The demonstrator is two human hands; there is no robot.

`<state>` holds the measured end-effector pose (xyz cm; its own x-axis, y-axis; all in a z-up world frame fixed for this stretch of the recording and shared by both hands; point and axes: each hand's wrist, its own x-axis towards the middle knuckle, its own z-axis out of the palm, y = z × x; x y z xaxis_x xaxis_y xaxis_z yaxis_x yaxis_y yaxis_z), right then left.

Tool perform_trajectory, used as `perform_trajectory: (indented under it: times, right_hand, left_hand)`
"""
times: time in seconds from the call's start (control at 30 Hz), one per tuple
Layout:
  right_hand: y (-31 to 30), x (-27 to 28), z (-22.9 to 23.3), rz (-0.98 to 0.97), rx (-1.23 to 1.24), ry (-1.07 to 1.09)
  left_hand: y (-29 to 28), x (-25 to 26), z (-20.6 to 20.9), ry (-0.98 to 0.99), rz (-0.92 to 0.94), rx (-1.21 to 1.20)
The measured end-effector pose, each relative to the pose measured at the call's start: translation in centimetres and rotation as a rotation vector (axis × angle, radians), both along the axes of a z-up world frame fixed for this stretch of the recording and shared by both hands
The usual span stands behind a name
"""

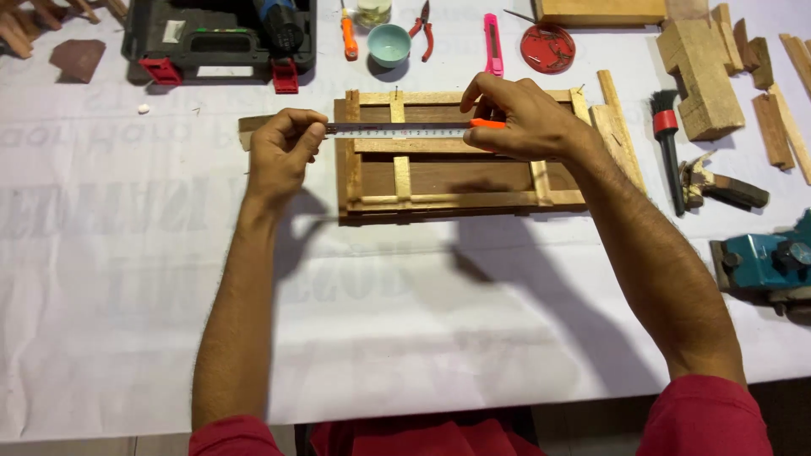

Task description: The person assembles a wooden frame on a workbench: they sand a small block, position thin wood strips across a framed panel, hammer nails to secure them, measure the frame with a tape measure, and mark a strip. They then sort through a pile of wood strips, picking up and examining pieces.

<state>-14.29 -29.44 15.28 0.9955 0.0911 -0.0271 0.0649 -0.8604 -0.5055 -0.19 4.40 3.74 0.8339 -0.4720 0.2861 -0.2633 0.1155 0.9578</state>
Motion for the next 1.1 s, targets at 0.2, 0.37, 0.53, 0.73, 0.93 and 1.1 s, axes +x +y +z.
perform_trajectory:
  times: [0.2,0.37,0.53,0.73,0.93,1.1]
  right_hand:
    - [11.7,5.7,-0.8,0.372,-0.019,-0.172]
    - [22.2,7.7,-2.7,0.462,-0.153,-0.159]
    - [28.1,10.4,-7.0,0.476,-0.196,-0.075]
    - [32.0,13.0,-9.9,0.589,-0.428,0.019]
    - [33.7,18.5,-8.0,0.585,-0.382,0.147]
    - [34.4,25.8,-9.9,0.439,0.063,-0.082]
  left_hand:
    - [0.7,-3.3,2.8,-0.19,0.03,0.129]
    - [7.6,-3.4,3.4,-0.131,0.245,0.313]
    - [14.7,-2.4,1.7,0.012,0.335,0.337]
    - [20.5,1.4,-0.7,0.037,0.467,0.397]
    - [22.6,8.0,-3.3,-0.099,0.581,0.47]
    - [22.0,13.8,-4.7,-0.339,0.663,0.568]
